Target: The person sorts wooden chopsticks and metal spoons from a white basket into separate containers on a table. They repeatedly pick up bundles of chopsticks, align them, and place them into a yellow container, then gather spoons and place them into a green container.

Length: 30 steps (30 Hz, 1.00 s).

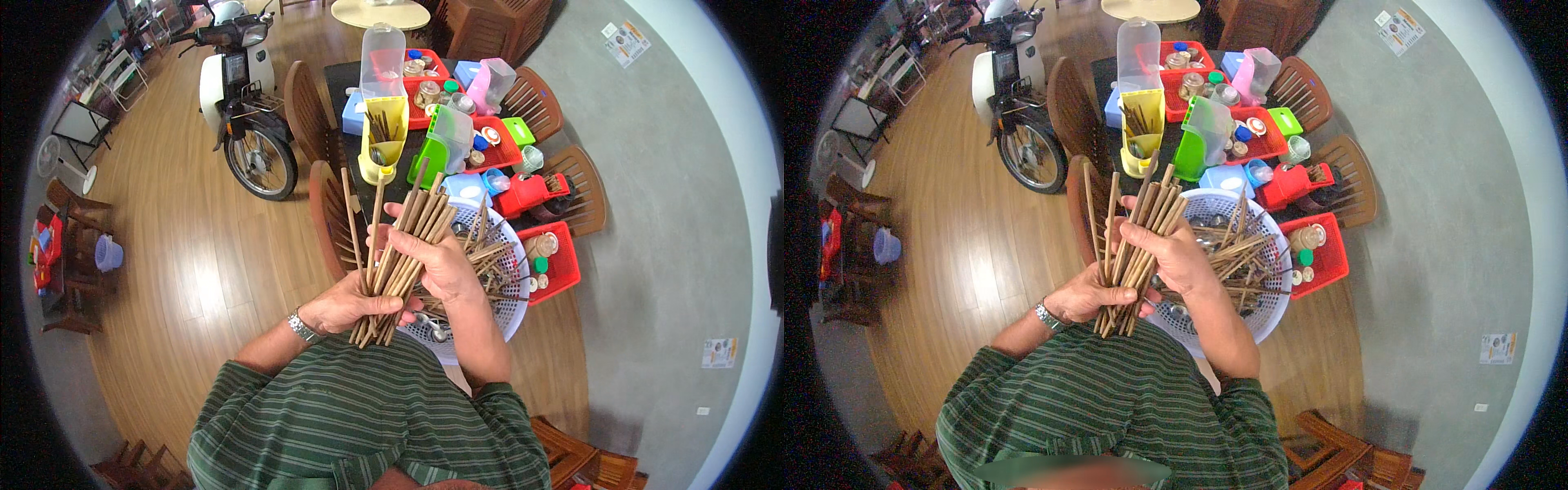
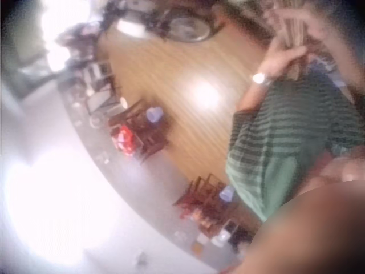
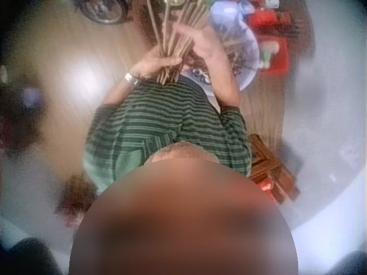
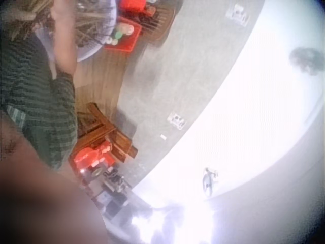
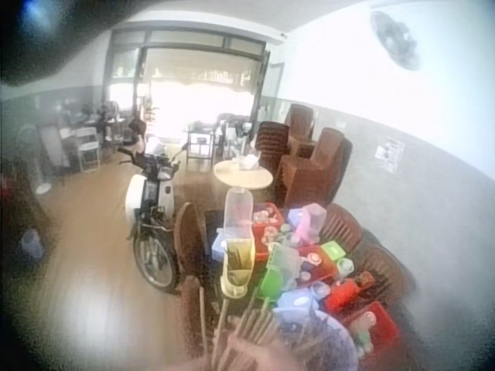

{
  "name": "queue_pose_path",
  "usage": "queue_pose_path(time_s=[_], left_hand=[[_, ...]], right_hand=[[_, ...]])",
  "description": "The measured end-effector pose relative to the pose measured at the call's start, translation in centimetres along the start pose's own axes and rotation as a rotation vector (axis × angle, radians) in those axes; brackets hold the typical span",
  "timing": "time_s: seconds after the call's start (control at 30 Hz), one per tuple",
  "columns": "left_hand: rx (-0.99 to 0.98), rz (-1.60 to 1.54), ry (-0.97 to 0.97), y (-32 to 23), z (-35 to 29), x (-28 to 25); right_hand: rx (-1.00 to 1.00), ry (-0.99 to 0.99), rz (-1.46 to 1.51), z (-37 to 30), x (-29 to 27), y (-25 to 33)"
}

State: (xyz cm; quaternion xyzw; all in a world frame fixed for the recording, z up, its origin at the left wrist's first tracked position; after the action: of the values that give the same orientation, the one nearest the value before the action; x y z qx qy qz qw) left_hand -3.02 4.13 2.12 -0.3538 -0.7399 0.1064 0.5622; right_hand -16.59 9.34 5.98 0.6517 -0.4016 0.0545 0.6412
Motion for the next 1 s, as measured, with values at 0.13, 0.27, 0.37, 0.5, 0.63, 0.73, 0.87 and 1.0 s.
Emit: queue_pose_path(time_s=[0.13, 0.27, 0.37, 0.5, 0.63, 0.73, 0.87, 1.0], left_hand=[[0.043, 0.054, 0.026, 0.4, 0.4, -0.3], [0.100, 0.068, -0.005, 0.7, 0.4, 0.1], [0.006, 0.029, 0.018, 1.1, 0.2, 0.5], [0.107, 0.115, 0.015, 0.4, 0.2, 0.8], [0.152, 0.173, -0.013, 0.2, 0.0, 0.9], [0.173, 0.221, -0.030, 0.0, -0.4, 1.0], [0.175, 0.277, -0.067, -0.3, -0.6, 1.2], [0.173, 0.342, -0.126, -0.4, -0.6, 1.8]], right_hand=[[-0.037, 0.101, 0.009, -0.5, 0.3, 0.3], [0.004, 0.208, 0.074, -0.8, 0.8, 0.3], [-0.004, 0.200, 0.074, -1.0, 0.7, 0.5], [-0.068, 0.161, -0.107, -1.0, -0.1, 1.0], [-0.291, -0.022, -0.194, -0.8, -0.9, 2.5], [-0.736, -0.330, -0.487, -2.1, -0.8, 5.2], [-0.873, -0.482, -1.023, -5.1, 1.2, 8.1], [-0.657, -0.477, -1.194, -4.6, 2.6, 7.6]])
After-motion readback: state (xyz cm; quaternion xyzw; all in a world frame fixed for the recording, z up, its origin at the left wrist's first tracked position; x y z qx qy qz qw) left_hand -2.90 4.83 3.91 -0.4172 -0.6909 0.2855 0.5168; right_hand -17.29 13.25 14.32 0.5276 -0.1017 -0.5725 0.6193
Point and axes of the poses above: each hand's wrist, its own z-axis towards the middle knuckle, its own x-axis out of the palm, y = z × x, the point moved 5 cm from there along z, towards the middle knuckle, and after that the axes turned 6 degrees about -x, right-handed, at the moved point
